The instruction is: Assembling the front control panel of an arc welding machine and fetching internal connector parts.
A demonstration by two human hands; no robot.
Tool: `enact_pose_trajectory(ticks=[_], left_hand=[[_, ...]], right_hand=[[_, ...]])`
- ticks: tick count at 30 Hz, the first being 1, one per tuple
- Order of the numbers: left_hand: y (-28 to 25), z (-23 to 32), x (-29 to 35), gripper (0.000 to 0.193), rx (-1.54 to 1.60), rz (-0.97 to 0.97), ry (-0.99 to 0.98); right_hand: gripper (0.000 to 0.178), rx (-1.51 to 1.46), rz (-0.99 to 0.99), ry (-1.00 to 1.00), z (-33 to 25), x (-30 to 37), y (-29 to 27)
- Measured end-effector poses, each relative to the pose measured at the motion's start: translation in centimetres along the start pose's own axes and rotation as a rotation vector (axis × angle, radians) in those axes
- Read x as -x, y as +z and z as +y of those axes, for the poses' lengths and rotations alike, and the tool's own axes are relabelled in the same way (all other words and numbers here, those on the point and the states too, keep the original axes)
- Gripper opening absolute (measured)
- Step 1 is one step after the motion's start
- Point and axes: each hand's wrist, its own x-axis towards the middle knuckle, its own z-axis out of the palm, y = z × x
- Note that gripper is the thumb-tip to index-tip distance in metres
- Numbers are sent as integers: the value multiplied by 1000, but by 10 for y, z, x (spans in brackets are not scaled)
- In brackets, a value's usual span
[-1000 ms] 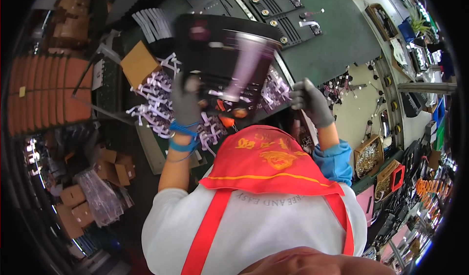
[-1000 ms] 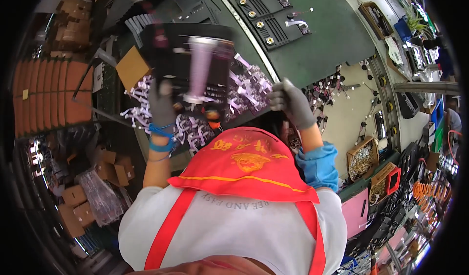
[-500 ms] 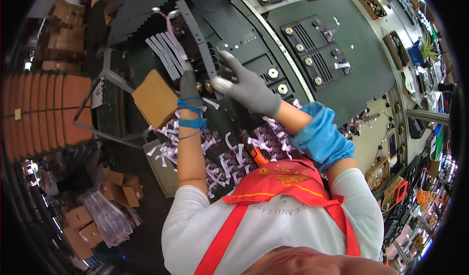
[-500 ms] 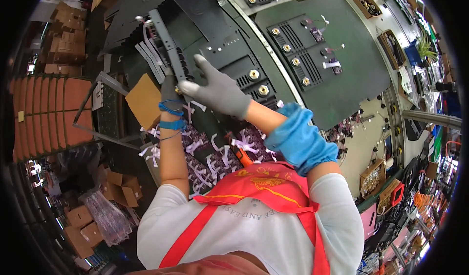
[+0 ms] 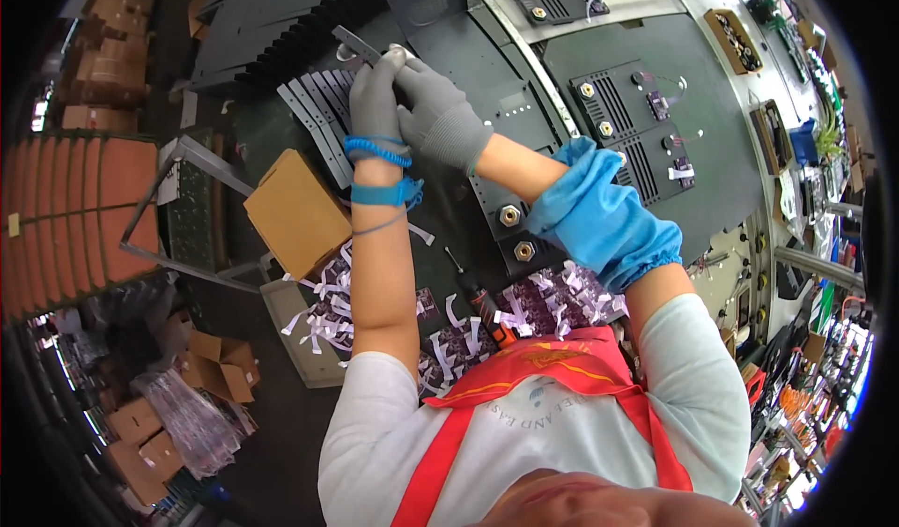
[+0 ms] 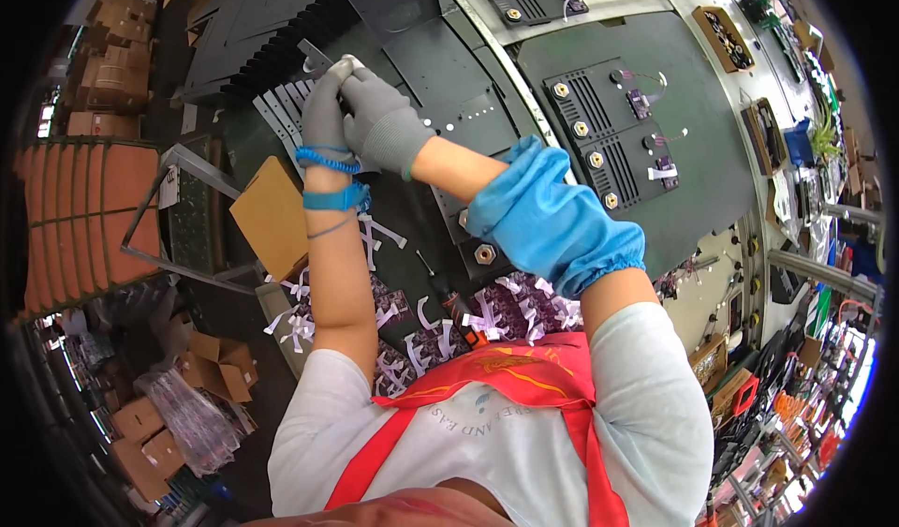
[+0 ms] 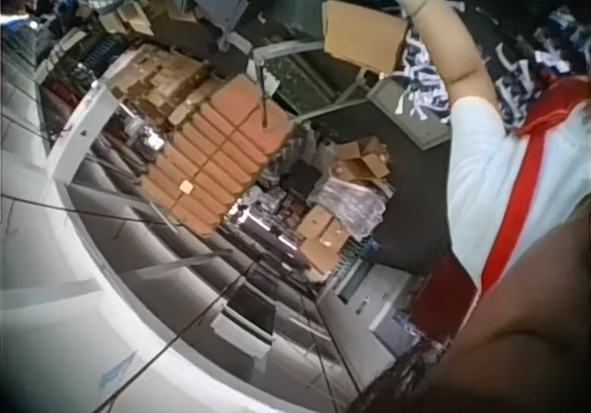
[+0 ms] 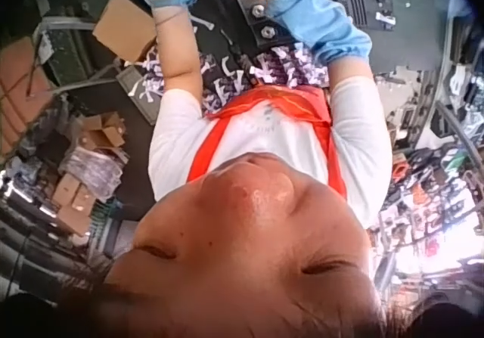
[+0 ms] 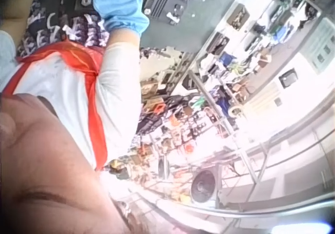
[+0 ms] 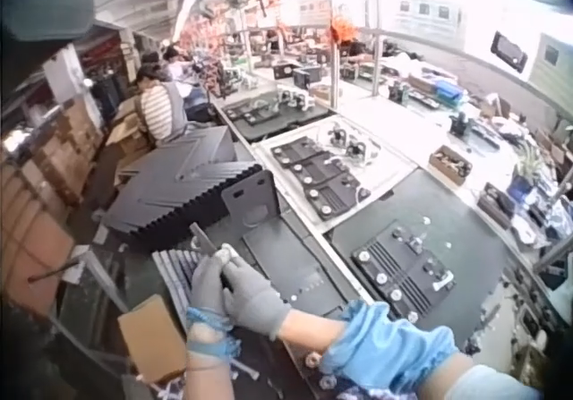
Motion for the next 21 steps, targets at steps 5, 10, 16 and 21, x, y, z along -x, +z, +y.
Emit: enact_pose_trajectory(ticks=[5,10,16,21], left_hand=[[-6,-6,-38,22,-20,236,28],[-24,-13,-52,23,-167,148,103],[-22,-7,-2,20,-382,310,232],[-29,-24,0,20,-793,356,219]], right_hand=[[41,-112,-224,-138,37,-32,-3],[47,-566,-791,110,70,-72,-39],[56,503,-538,133,142,-68,-44],[56,503,-901,345,124,-36,-67]])
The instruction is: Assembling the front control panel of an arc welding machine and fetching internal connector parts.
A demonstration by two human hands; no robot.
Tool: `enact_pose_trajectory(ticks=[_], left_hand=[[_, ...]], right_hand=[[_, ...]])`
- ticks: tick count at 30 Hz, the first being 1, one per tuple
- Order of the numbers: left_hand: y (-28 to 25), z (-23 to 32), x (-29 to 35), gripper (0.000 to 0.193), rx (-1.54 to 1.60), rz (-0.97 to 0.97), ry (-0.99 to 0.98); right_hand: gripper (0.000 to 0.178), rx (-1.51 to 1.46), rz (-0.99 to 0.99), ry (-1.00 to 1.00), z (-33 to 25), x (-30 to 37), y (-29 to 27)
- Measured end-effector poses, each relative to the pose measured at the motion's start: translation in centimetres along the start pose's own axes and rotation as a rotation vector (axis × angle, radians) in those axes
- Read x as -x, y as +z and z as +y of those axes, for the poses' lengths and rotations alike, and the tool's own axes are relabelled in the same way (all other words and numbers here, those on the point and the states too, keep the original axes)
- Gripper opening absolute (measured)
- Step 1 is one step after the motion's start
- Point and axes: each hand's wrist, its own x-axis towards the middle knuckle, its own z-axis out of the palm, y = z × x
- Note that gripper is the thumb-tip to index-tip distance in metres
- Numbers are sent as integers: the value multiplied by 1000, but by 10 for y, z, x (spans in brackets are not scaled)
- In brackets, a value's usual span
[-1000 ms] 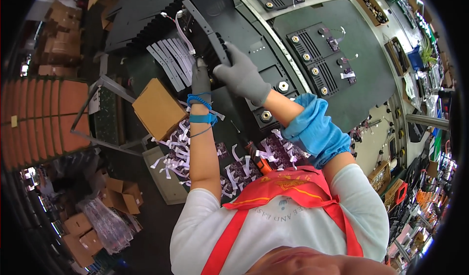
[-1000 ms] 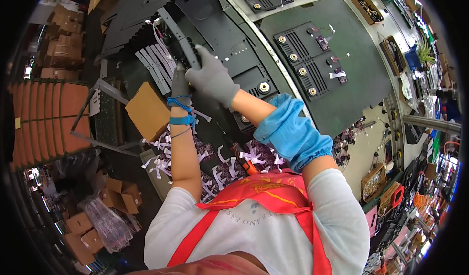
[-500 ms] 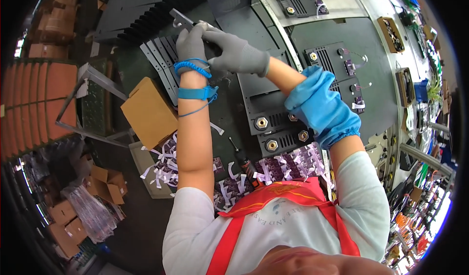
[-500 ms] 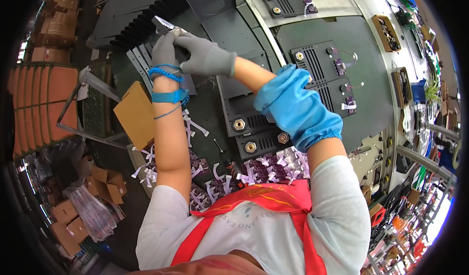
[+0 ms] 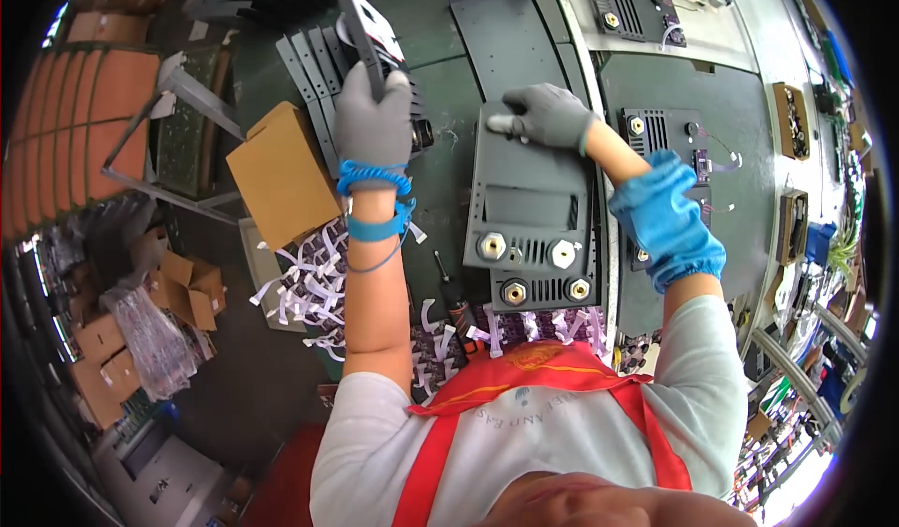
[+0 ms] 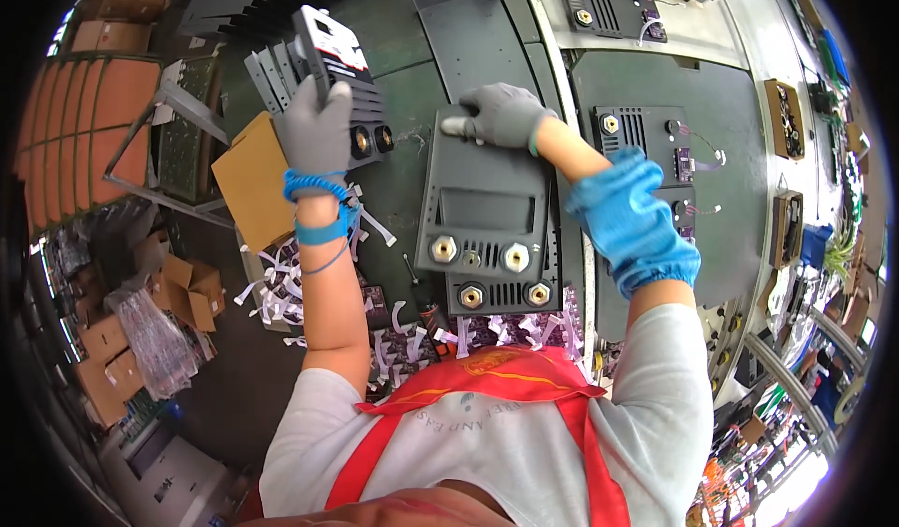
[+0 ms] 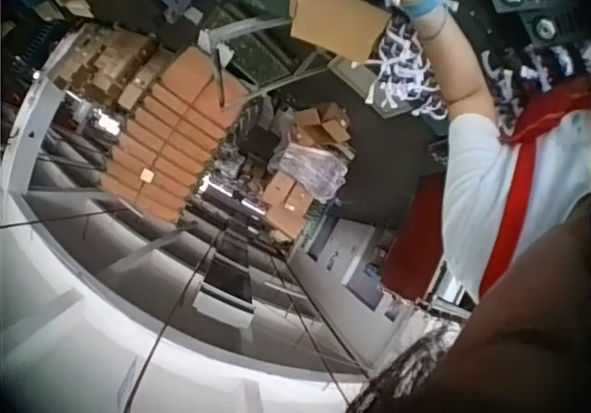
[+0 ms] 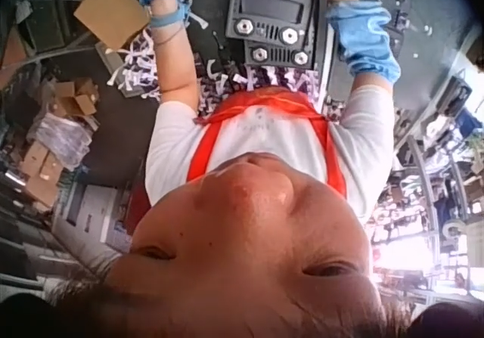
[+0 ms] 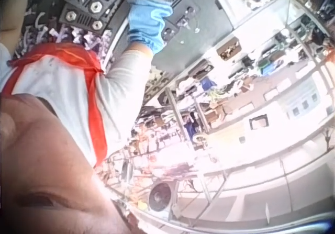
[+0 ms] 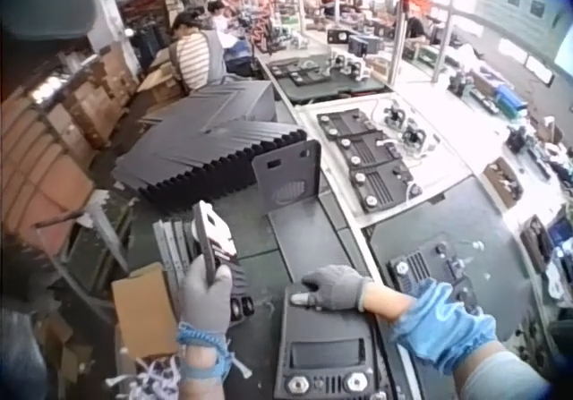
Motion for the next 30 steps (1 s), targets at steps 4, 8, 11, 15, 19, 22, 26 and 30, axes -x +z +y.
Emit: enact_pose_trajectory(ticks=[4,8,11,15,19,22,26,30], left_hand=[[30,-32,0,30,-178,24,-35],[62,-37,19,69,-329,5,-86],[62,-27,34,76,-372,-14,-104],[60,-54,68,59,-331,50,-26],[61,-52,78,51,-256,142,-52],[65,-63,82,46,-280,180,54],[63,-62,84,43,-260,146,98],[64,-59,85,41,-249,104,105]], right_hand=[[48,85,127,-121,-9,41,19],[57,315,102,-450,5,69,32],[54,413,96,-468,7,71,29],[45,-146,-189,-453,22,33,-9],[45,-31,409,65,88,-52,-37],[38,253,488,444,97,-89,-18],[23,361,575,409,100,-108,1],[20,321,749,295,114,-118,-14]])
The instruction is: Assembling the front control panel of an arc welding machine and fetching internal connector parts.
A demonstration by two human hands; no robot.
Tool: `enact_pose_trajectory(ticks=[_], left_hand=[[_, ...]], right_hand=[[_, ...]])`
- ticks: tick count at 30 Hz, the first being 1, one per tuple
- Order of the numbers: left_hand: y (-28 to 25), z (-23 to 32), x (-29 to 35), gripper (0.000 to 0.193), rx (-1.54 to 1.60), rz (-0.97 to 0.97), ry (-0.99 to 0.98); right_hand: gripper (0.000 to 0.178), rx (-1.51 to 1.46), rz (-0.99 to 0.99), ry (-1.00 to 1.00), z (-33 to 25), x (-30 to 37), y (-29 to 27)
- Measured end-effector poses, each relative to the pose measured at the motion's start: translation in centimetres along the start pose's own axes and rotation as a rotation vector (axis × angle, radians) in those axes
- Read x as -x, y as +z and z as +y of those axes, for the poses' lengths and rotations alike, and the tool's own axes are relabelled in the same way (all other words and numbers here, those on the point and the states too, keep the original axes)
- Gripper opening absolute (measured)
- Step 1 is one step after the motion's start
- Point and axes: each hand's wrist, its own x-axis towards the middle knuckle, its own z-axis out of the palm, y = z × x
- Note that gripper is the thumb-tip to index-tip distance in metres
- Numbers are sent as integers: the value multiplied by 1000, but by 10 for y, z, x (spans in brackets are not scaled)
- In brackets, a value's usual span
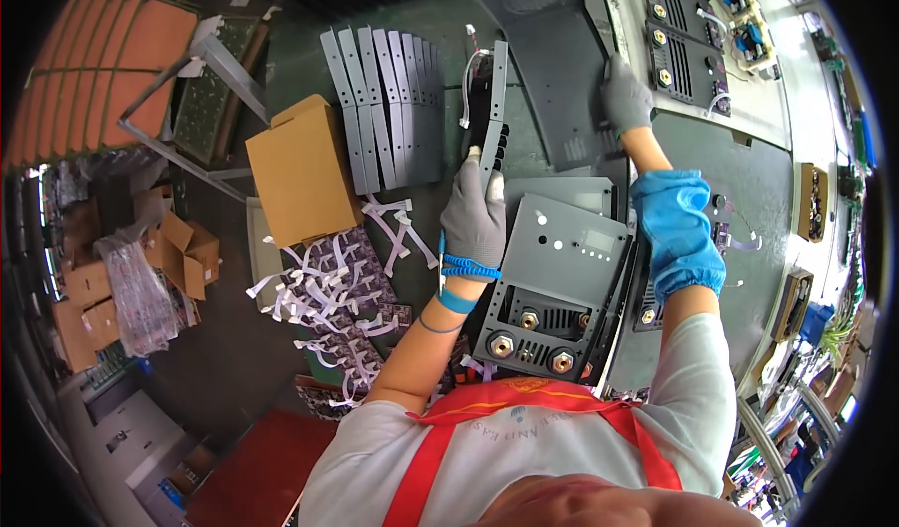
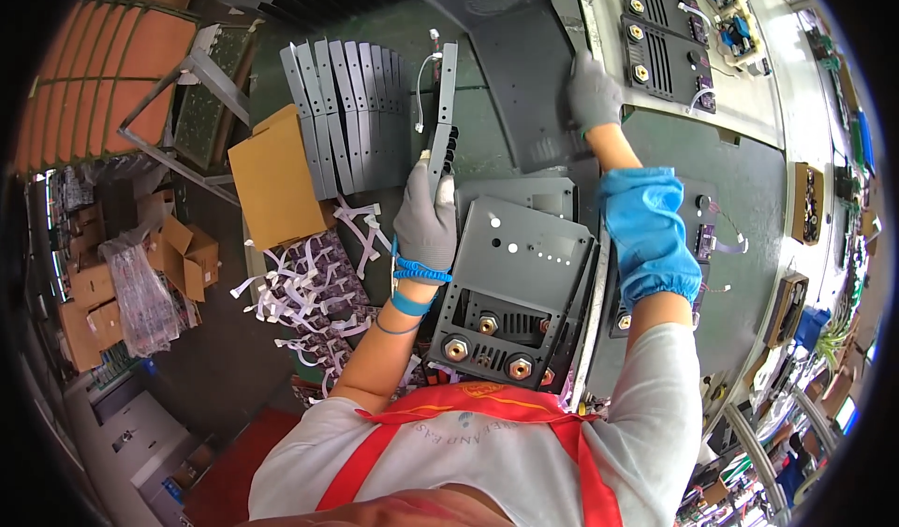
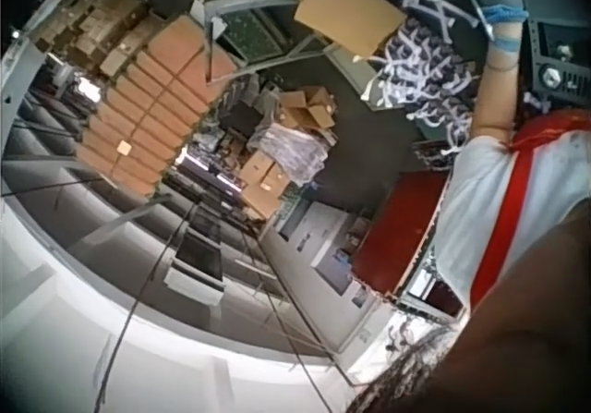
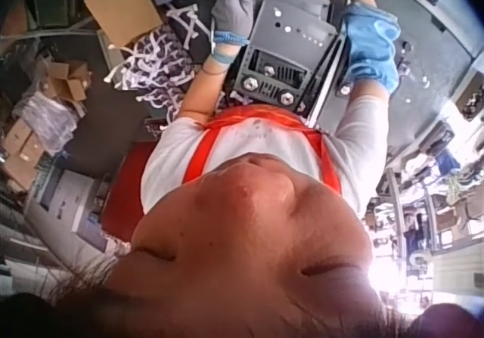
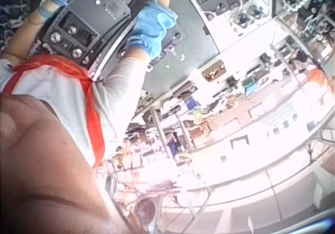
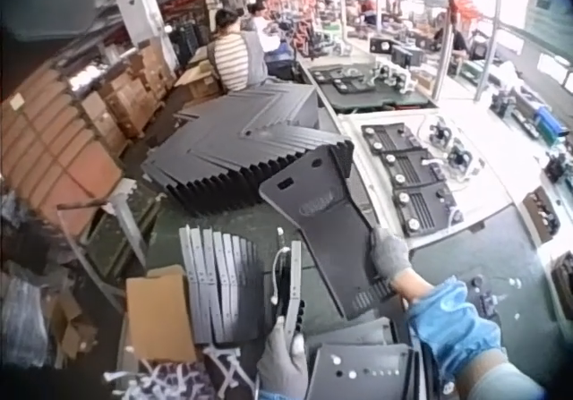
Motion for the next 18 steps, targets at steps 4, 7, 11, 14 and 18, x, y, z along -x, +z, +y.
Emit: enact_pose_trajectory(ticks=[4,7,11,14,18], left_hand=[[-5,11,-3,37,10,-10,-55],[-1,12,0,34,-12,3,-127],[-4,14,3,32,-57,-10,-155],[-5,18,1,37,-64,-47,-61],[-4,12,0,39,-66,-32,-67]], right_hand=[[18,-43,134,-241,-10,-49,-29],[18,-42,203,-287,-22,-87,-32],[59,-391,588,-404,-55,-105,-51],[62,-492,216,-103,-19,-119,-46],[27,-385,1037,450,59,-52,-20]])
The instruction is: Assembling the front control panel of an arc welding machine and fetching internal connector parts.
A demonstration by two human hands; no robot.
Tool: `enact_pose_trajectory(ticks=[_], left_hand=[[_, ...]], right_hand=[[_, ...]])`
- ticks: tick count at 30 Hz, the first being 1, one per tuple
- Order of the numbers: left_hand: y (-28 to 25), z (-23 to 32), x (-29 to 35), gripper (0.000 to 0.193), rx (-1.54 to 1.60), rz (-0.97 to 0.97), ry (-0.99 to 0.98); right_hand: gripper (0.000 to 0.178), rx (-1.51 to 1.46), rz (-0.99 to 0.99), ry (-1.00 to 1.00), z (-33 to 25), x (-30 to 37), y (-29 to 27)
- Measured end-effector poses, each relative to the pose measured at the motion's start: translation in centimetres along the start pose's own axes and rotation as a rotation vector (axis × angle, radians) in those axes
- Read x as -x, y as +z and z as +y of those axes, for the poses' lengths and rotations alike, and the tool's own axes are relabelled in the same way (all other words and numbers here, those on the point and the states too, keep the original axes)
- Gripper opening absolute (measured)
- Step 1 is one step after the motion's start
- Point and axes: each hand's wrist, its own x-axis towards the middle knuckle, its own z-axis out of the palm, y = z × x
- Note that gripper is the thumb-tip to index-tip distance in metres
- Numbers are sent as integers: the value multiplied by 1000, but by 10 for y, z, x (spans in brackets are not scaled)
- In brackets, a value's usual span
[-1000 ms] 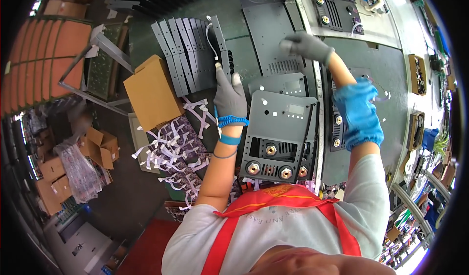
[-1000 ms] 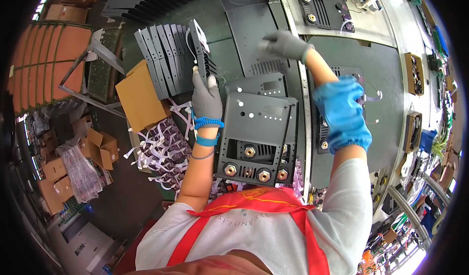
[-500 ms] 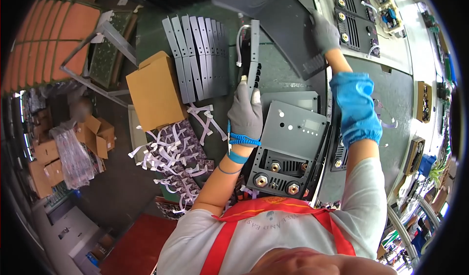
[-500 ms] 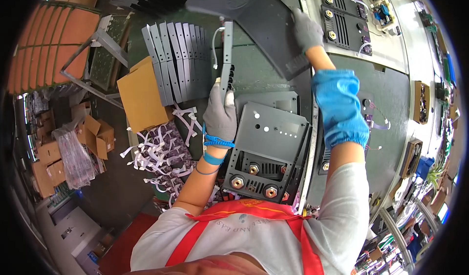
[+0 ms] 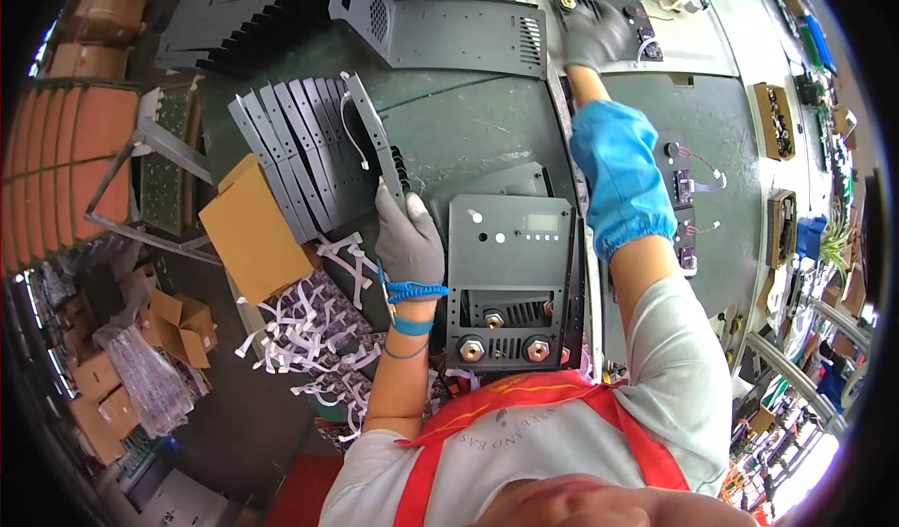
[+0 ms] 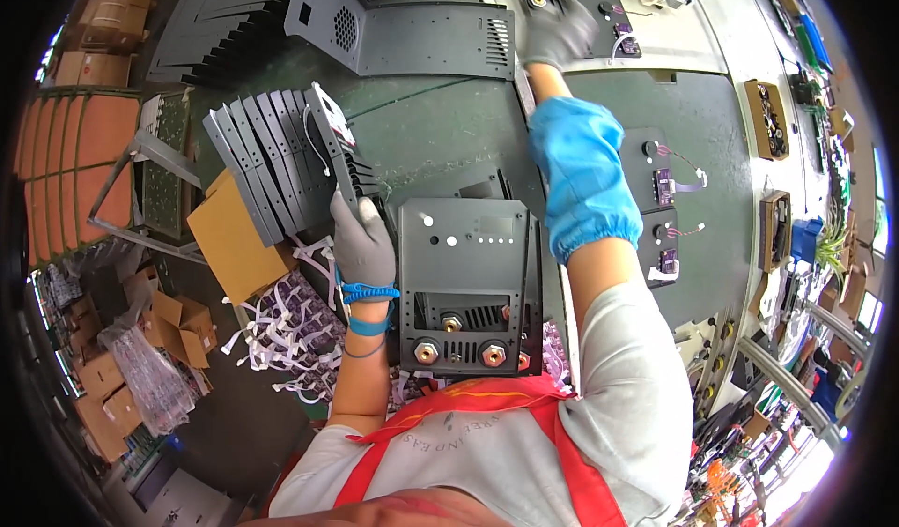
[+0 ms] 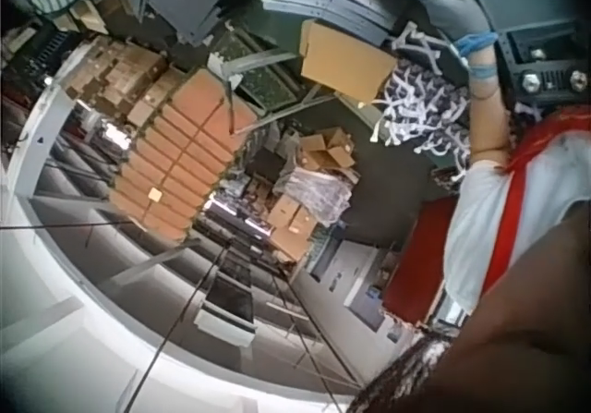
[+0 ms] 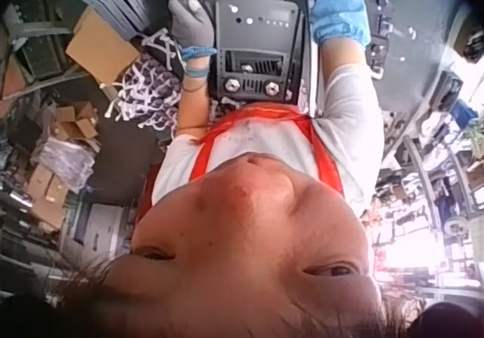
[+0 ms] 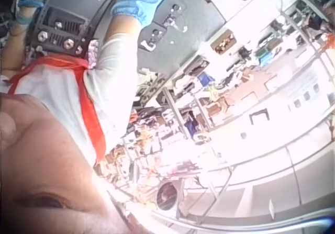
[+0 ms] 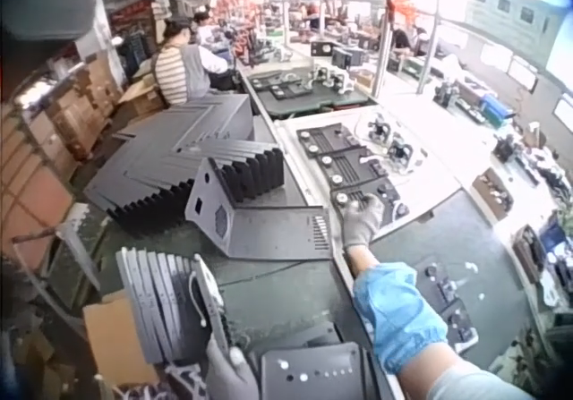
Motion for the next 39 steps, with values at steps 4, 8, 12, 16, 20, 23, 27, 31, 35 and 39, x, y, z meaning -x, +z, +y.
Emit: enact_pose_trajectory(ticks=[4,8,12,16,20,23,27,31,35,39], left_hand=[[7,8,-3,40,45,-48,-32],[-17,-10,-1,40,-144,72,9],[-6,1,-9,39,-8,-95,-83],[-1,-5,-25,31,22,-5,-44],[-14,-9,-38,26,-59,-30,-94],[-11,-7,-40,28,-53,-37,-65],[-12,-19,-38,39,4,24,-99],[-3,-7,-40,43,-12,-50,-106],[0,-8,-39,44,-76,-60,-67],[0,-3,-39,47,-37,-59,-42]], right_hand=[[64,434,-112,749,84,-21,-24],[73,456,-652,675,59,-29,-11],[57,279,-624,759,226,-102,27],[8,-552,-898,1199,221,-99,7],[13,-376,-733,790,101,-76,-62],[29,-341,-839,248,37,-88,-123],[40,-136,-999,-275,-59,-32,-143],[30,92,-1090,-574,-113,34,-122],[29,328,-1269,-613,-189,78,-121],[32,220,-1320,-449,-213,96,-111]])
